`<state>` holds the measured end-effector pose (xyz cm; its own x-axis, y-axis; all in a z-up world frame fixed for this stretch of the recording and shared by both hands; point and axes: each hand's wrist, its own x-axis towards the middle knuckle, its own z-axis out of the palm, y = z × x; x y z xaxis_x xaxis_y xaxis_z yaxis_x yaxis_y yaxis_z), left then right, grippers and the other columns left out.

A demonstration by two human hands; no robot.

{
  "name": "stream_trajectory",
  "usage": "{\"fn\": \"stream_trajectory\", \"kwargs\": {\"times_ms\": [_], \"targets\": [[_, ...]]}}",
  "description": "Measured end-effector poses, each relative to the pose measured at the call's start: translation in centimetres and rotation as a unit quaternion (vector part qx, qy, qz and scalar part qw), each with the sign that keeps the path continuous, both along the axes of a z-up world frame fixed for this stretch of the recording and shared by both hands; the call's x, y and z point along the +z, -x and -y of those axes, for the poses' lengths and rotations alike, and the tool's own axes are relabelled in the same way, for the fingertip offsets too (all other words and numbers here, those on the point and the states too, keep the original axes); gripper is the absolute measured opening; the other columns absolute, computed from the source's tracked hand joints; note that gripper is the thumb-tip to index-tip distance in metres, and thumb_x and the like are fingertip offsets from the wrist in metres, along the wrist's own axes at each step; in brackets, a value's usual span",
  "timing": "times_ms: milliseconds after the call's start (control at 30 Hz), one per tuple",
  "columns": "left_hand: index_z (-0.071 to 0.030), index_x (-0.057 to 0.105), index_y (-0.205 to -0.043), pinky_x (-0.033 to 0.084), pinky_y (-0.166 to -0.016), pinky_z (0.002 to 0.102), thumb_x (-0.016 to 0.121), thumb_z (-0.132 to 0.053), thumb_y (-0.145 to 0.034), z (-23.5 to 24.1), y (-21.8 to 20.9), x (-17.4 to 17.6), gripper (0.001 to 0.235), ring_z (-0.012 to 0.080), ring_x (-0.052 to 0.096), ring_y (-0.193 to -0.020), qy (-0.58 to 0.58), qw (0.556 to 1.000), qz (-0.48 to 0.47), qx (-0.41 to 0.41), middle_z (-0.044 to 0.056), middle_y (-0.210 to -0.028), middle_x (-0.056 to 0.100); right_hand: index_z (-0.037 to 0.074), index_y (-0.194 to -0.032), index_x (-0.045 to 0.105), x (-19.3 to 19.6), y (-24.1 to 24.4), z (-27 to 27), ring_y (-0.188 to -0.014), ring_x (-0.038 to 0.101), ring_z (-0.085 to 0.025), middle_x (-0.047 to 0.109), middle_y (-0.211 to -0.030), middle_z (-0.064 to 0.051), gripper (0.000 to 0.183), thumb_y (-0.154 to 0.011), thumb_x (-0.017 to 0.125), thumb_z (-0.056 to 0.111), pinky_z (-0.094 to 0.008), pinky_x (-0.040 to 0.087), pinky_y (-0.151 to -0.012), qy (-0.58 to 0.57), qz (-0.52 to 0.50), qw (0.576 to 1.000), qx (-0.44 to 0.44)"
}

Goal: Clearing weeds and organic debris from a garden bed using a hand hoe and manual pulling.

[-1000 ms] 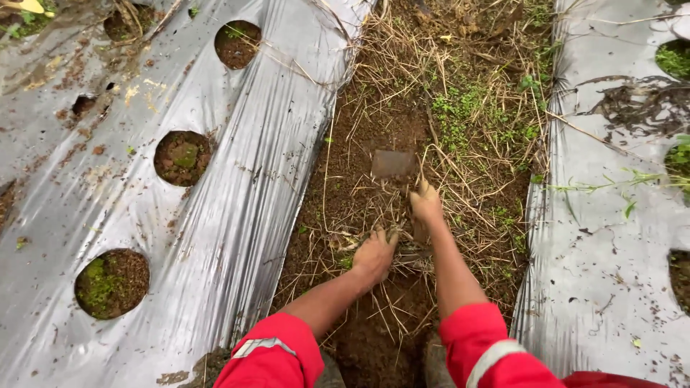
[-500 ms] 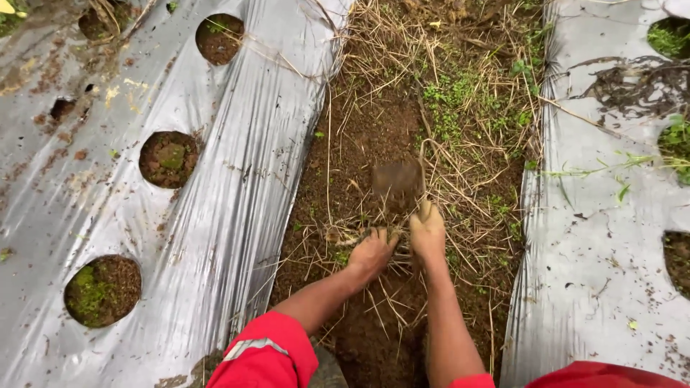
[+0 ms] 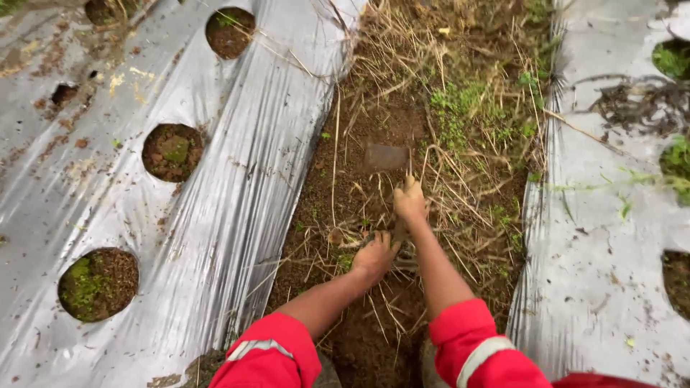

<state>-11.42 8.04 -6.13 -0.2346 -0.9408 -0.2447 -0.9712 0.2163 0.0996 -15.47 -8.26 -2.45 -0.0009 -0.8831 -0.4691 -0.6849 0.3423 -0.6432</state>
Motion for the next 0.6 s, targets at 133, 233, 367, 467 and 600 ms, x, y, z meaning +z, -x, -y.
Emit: {"fn": "stream_trajectory", "kwargs": {"times_ms": [133, 233, 367, 467, 600], "targets": [[-0.012, 0.047, -0.144, 0.052, -0.098, 0.059, 0.067, -0.01, -0.093, 0.1, -0.2, 2.8, 0.055, 0.0483, 0.059, -0.123, -0.015, 0.998, 0.057, -0.023, 0.032, -0.132, 0.052, 0.007, -0.138, 0.053, -1.2, 0.7, -0.5, -0.132, 0.054, -0.043, 0.061, -0.135, -0.025, 0.057, -0.088, 0.063, 0.031, -0.057, 0.041, -0.114, 0.022, 0.04, 0.999, 0.005], [-0.009, 0.054, -0.136, 0.059, -0.089, 0.053, 0.069, -0.01, -0.09, -0.2, -0.6, 1.8, 0.048, 0.0518, 0.061, -0.118, 0.048, 0.998, 0.025, -0.012, 0.033, -0.129, 0.053, 0.014, -0.131, 0.056, -0.1, 0.5, -0.7, -0.126, 0.06, -0.04, 0.066, -0.126, -0.021, 0.05, -0.085, 0.063, 0.034, -0.053, 0.045, -0.108, 0.026, 0.024, 0.999, 0.0], [-0.012, 0.057, -0.13, 0.054, -0.091, 0.062, 0.066, -0.015, -0.091, -0.5, -0.6, -0.1, 0.04, 0.0529, 0.061, -0.113, 0.084, 0.995, 0.048, -0.04, 0.034, -0.124, 0.055, 0.013, -0.126, 0.057, 1.4, 0.2, -1.6, -0.12, 0.064, -0.04, 0.067, -0.119, -0.022, 0.042, -0.088, 0.062, 0.031, -0.052, 0.049, -0.101, 0.01, 0.01, 1.0, -0.026], [-0.013, 0.06, -0.125, 0.049, -0.092, 0.067, 0.064, -0.017, -0.091, -0.7, -0.5, -2.5, 0.034, 0.0525, 0.06, -0.112, 0.106, 0.993, 0.032, -0.047, 0.033, -0.123, 0.056, 0.007, -0.115, 0.056, 1.8, 1.0, -1.4, -0.075, 0.061, -0.034, 0.064, -0.093, -0.02, 0.03, -0.087, 0.058, 0.018, -0.044, 0.049, -0.065, 0.026, 0.082, 0.995, -0.049], [-0.009, 0.064, -0.126, 0.05, -0.094, 0.062, 0.061, -0.011, -0.093, 0.2, -0.7, -2.4, 0.033, 0.0511, 0.058, -0.116, 0.062, 0.996, 0.032, -0.059, 0.034, -0.13, 0.054, -0.001, -0.127, 0.055, -0.7, 3.5, -1.7, -0.038, 0.059, -0.02, 0.062, -0.075, -0.014, 0.037, -0.091, 0.056, 0.006, -0.033, 0.048, -0.031, -0.01, 0.131, 0.986, -0.105]]}}
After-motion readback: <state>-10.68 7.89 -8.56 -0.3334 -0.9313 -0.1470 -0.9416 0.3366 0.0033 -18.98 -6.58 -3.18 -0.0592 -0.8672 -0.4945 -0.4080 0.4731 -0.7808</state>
